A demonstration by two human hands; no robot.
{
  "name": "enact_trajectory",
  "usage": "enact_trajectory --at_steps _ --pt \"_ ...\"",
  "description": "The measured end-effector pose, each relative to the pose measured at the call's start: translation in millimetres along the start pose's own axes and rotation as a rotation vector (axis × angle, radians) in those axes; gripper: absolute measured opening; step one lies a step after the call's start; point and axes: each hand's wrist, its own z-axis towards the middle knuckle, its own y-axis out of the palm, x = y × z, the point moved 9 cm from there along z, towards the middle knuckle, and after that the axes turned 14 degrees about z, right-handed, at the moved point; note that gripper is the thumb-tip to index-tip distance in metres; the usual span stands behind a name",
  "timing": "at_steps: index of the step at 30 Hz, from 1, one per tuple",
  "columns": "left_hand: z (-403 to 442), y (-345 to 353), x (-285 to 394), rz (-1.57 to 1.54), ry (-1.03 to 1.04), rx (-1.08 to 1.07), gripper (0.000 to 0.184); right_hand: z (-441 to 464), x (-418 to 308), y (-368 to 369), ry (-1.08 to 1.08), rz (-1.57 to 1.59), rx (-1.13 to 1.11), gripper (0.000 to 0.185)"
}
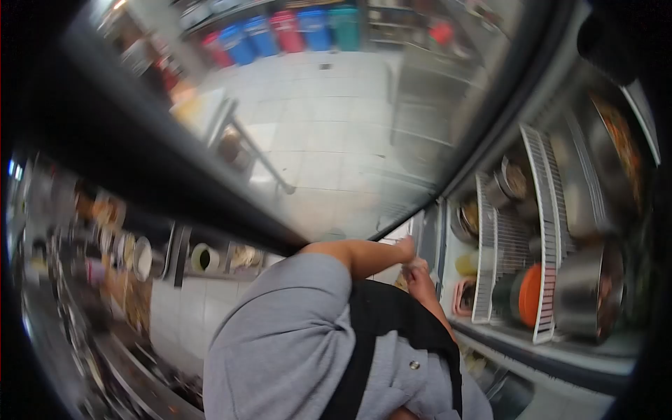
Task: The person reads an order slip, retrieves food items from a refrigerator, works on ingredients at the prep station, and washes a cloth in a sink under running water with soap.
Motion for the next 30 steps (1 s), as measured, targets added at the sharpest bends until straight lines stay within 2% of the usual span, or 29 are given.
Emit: enact_trajectory --at_steps 1,2,5,7,8,9,10,12,13,16,18,19,20,22,24,26,28,30 --pt "-6 -13 11 -0.084 -0.092 0.072 0.061 -1 -6 -2 0.024 0.037 -0.014 0.019" --pt "-17 -33 26 -0.144 -0.050 0.101 0.059 -3 -9 -2 0.053 0.075 -0.027 0.020" --pt "-30 -47 61 -0.172 0.242 0.372 0.043 -6 16 9 0.045 0.158 -0.014 0.017" --pt "-70 -46 77 -0.223 0.342 0.175 0.054 -8 19 13 0.010 0.151 -0.028 0.014" --pt "-94 -44 79 -0.213 0.466 0.149 0.054 -11 19 14 -0.004 0.144 -0.032 0.013" --pt "-130 -49 79 -0.214 0.581 0.020 0.054 -15 19 14 -0.020 0.137 -0.034 0.013" --pt "-121 -11 72 -0.280 0.663 -0.129 0.053 -19 18 16 -0.037 0.136 -0.040 0.013" --pt "-127 44 38 -0.224 1.019 -0.099 0.047 -26 14 20 -0.075 0.132 -0.055 0.016" --pt "-134 44 14 -0.230 1.001 -0.077 0.047 -31 13 23 -0.099 0.132 -0.064 0.018" --pt "-172 54 -109 -0.066 0.624 -0.162 0.038 -46 13 39 -0.184 0.151 -0.103 0.024" --pt "-253 -11 -163 -0.164 0.378 0.011 0.033 -57 15 52 -0.236 0.168 -0.127 0.029" --pt "-286 -16 -198 -0.216 0.225 0.058 0.034 -67 18 57 -0.261 0.185 -0.136 0.032" --pt "-300 10 -240 -0.278 0.135 0.105 0.032 -75 17 61 -0.272 0.186 -0.145 0.035" --pt "-359 44 -295 -0.369 -0.033 -0.016 0.032 -88 7 70 -0.268 0.162 -0.168 0.036" --pt "-414 91 -343 -0.398 -0.049 0.121 0.037 -99 -14 77 -0.248 0.111 -0.198 0.034" --pt "-482 115 -369 -0.364 -0.292 0.091 0.037 -108 -48 89 -0.213 0.048 -0.214 0.031" --pt "-502 200 -412 -0.524 -0.414 0.093 0.039 -104 -79 112 -0.198 0.002 -0.219 0.029" --pt "-537 233 -422 -0.537 -0.488 0.077 0.039 -93 -102 146 -0.219 -0.038 -0.317 0.028"
